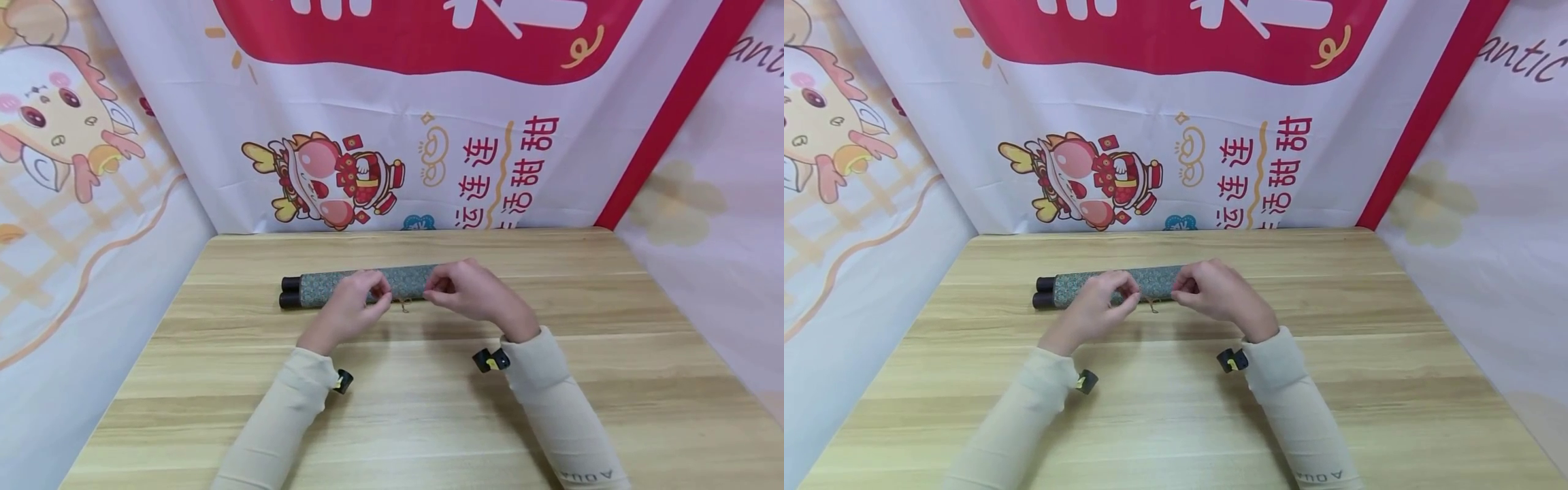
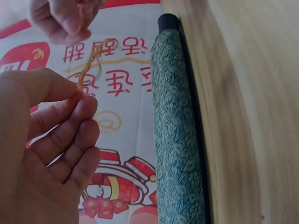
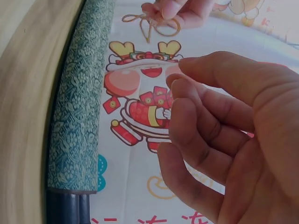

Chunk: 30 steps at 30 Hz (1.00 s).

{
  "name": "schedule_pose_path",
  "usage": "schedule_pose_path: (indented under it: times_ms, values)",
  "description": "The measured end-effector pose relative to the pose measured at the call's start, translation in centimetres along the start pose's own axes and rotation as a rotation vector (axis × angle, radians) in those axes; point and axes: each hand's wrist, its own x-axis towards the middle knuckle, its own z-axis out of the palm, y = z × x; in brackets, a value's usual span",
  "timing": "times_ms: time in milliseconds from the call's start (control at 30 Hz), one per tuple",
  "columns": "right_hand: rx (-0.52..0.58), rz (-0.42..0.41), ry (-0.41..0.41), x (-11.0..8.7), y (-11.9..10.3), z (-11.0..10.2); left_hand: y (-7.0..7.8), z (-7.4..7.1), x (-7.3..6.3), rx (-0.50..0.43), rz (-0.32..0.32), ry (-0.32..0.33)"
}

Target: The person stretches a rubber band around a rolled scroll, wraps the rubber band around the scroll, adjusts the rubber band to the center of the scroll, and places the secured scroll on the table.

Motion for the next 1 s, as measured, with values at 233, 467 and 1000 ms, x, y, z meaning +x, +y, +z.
schedule_pose_path:
  times_ms: [233,467,1000]
  values:
    - [0.006,-0.024,-0.024,0.3,-0.5,0.7,0.3,0.8,0.0,0.031,0.046,-0.039]
    - [-0.004,-0.036,-0.039,0.4,-0.6,0.9,0.7,1.5,0.1,0.045,0.085,-0.067]
    - [-0.02,-0.106,-0.074,0.8,-0.4,2.1,1.8,1.8,-0.1,0.032,0.095,-0.099]
